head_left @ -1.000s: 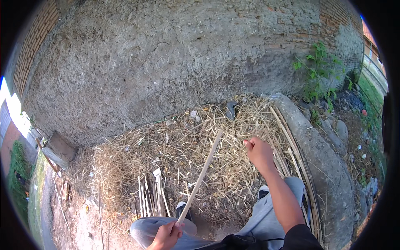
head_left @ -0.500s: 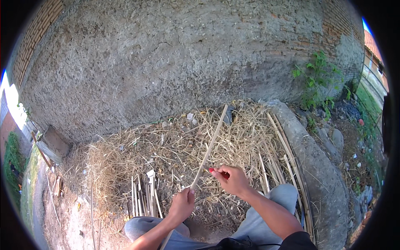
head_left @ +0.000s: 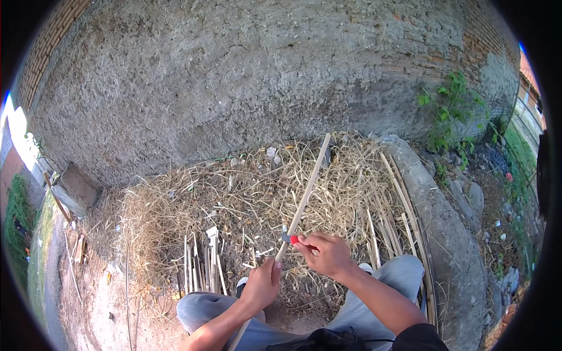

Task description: The person shaves a wooden stick with a utility knife and bends the stick with both hands.

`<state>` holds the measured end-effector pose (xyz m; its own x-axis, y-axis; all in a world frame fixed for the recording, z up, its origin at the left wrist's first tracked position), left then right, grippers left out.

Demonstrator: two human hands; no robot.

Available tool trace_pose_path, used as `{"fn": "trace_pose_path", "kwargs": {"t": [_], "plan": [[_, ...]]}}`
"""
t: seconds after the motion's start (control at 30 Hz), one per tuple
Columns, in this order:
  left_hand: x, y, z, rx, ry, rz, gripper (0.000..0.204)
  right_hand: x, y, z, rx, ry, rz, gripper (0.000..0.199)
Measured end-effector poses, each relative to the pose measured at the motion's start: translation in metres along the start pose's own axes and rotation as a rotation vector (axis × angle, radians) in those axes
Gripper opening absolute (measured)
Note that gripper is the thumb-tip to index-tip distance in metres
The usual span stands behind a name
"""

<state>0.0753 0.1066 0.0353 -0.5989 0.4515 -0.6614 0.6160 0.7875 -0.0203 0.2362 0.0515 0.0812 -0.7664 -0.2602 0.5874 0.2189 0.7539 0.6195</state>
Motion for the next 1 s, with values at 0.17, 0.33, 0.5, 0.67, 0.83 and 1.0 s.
{"fn": "trace_pose_path", "kwargs": {"t": [0.17, 0.33, 0.5, 0.67, 0.83, 1.0], "plan": [[0.000, -0.010, 0.005, 0.003, -0.050, 0.024, 0.020, -0.016, 0.001, 0.005, 0.066, -0.027, 0.052, 0.021], [-0.003, -0.022, 0.005, 0.011, -0.068, 0.022, 0.019, -0.022, 0.009, -0.009, -0.018, -0.050, 0.034, 0.021], [0.001, -0.027, 0.003, 0.064, 0.076, 0.013, 0.018, -0.029, 0.009, -0.009, -0.017, 0.002, 0.023, 0.021], [0.003, -0.052, 0.005, 0.096, 0.009, -0.020, 0.019, -0.058, 0.019, -0.024, 0.014, -0.092, 0.159, 0.022], [0.010, -0.081, 0.005, 0.165, 0.005, -0.006, 0.019, -0.080, 0.017, -0.042, -0.092, -0.108, 0.227, 0.021], [-0.009, -0.114, -0.027, 0.051, -0.067, 0.038, 0.009, -0.078, 0.015, -0.050, -0.089, -0.108, 0.181, 0.021]]}}
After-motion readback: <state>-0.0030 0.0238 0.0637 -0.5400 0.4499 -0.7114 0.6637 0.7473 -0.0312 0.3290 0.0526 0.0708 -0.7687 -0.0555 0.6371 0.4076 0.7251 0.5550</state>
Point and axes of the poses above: each hand's wrist, its own y-axis towards the middle knuckle, its own z-axis out of the palm, x = y × z, the point moved 10 cm from there along y, towards the middle knuckle, and after that the axes turned 5 degrees about y, right-handed, at the moved point
